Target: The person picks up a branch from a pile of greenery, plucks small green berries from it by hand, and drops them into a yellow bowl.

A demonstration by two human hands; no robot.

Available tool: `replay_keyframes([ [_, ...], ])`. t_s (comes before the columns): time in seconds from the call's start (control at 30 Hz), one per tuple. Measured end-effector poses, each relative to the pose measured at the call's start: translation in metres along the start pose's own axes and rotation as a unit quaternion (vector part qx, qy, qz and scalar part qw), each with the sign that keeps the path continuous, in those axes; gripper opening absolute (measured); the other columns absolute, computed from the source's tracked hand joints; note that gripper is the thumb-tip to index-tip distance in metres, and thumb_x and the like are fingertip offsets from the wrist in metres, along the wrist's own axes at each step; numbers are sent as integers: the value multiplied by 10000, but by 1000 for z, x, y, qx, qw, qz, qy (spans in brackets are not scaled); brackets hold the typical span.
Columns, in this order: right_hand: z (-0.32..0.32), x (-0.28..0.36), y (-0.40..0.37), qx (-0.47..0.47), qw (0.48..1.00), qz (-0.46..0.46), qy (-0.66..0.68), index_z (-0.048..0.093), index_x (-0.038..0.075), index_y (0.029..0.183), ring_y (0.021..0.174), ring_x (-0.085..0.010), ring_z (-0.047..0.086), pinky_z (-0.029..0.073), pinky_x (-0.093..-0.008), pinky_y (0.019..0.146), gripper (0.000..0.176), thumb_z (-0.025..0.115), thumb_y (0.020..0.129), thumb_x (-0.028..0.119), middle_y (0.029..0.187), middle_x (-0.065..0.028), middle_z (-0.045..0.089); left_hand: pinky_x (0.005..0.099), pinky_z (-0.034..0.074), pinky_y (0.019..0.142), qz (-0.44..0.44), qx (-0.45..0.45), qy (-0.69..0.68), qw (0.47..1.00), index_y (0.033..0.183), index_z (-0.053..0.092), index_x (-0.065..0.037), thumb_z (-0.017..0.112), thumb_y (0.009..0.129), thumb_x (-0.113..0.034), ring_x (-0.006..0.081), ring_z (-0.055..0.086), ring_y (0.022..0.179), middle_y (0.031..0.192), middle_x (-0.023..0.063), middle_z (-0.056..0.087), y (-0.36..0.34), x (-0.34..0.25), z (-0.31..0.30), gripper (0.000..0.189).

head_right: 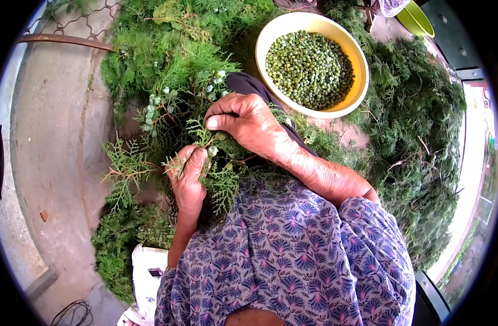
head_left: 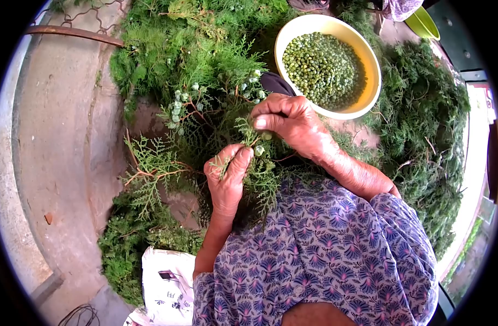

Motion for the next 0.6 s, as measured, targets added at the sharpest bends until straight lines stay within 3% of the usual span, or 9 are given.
replay_keyframes([
  [0.07, -1, -3, 3, -42, 995, -69, -56, 642, 2, 875, 629, -104, 530, 447, -235, 574, 163, 647, 819, 154, 739, -35, 580, 214, 339, 482, -6, -5, -84, 996, 844, 630, 39, 618, 843, -109, 52, 440, 546, 630, -17, 546, 2, 4, 3, 149],
  [0.13, -23, 0, 10, -142, 963, 199, 117, 622, 14, 847, 550, -95, 491, 392, -225, 462, 198, 603, 861, 211, 696, -33, 557, 216, 349, 486, 17, 8, 13, 1000, 833, 628, 32, 617, 846, -109, 52, 444, 546, 647, -12, 556, -2, 2, -1, 142],
  [0.23, -40, -14, 14, -69, 914, 94, 389, 606, 31, 872, 512, -103, 489, 396, -218, 425, 231, 564, 884, 258, 672, -58, 565, 225, 397, 489, -27, 1, -183, 983, 822, 615, 30, 615, 847, -120, 78, 515, 566, 672, 29, 590, -2, 14, -3, 152],
  [0.33, -38, -2, 9, 3, 879, 82, 471, 564, 28, 995, 751, -174, 614, 489, -240, 545, 129, 497, 892, 67, 917, -113, 607, 243, 431, 496, 21, -18, -137, 990, 813, 610, 32, 606, 849, -120, 103, 542, 571, 660, 44, 582, -1, 11, 1, 156],
  [0.37, -37, -3, 8, 46, 869, 67, 488, 543, 17, 1027, 783, -186, 617, 493, -239, 566, 185, 473, 858, -16, 951, -128, 603, 257, 451, 499, 190, -46, 28, 980, 783, 599, 33, 593, 851, -104, 115, 539, 559, 641, 45, 560, -2, 12, 4, 153],
  [0.4, -34, -2, 6, 78, 871, 63, 480, 562, 28, 993, 768, -165, 610, 493, -226, 589, 151, 566, 842, 31, 925, -105, 610, 257, 451, 499, 191, -44, 29, 980, 783, 599, 33, 593, 851, -104, 115, 539, 559, 641, 45, 560, -2, 10, 3, 153],
  [0.5, -19, 16, -8, 45, 984, 36, 171, 634, 64, 929, 748, -129, 568, 481, -225, 637, 211, 708, 748, 141, 869, -28, 611, 248, 438, 478, -46, -46, -219, 974, 757, 585, 41, 585, 842, -73, 113, 527, 546, 644, 48, 553, -1, 3, 2, 142],
  [0.53, -11, 11, 0, 40, 987, -156, -14, 646, 55, 948, 791, -151, 562, 480, -260, 672, 235, 716, 725, 84, 840, -27, 598, 248, 438, 478, -46, -46, -219, 974, 757, 585, 41, 585, 842, -73, 113, 527, 546, 644, 48, 553, -1, 3, 2, 142],
  [0.6, -4, 15, -4, 51, 986, -144, -66, 650, 44, 947, 832, -171, 561, 476, -286, 695, 262, 720, 695, 46, 825, -46, 592, 247, 433, 472, -46, -43, -238, 969, 762, 587, 40, 587, 842, -77, 111, 524, 547, 648, 48, 556, -2, 6, 2, 143],
])
Point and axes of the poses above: each hand's wrist, its own y-axis towards the middle knuckle, its own z-axis out of the palm, x = y × z, the point moved 1 cm from there along y, towards the middle knuckle
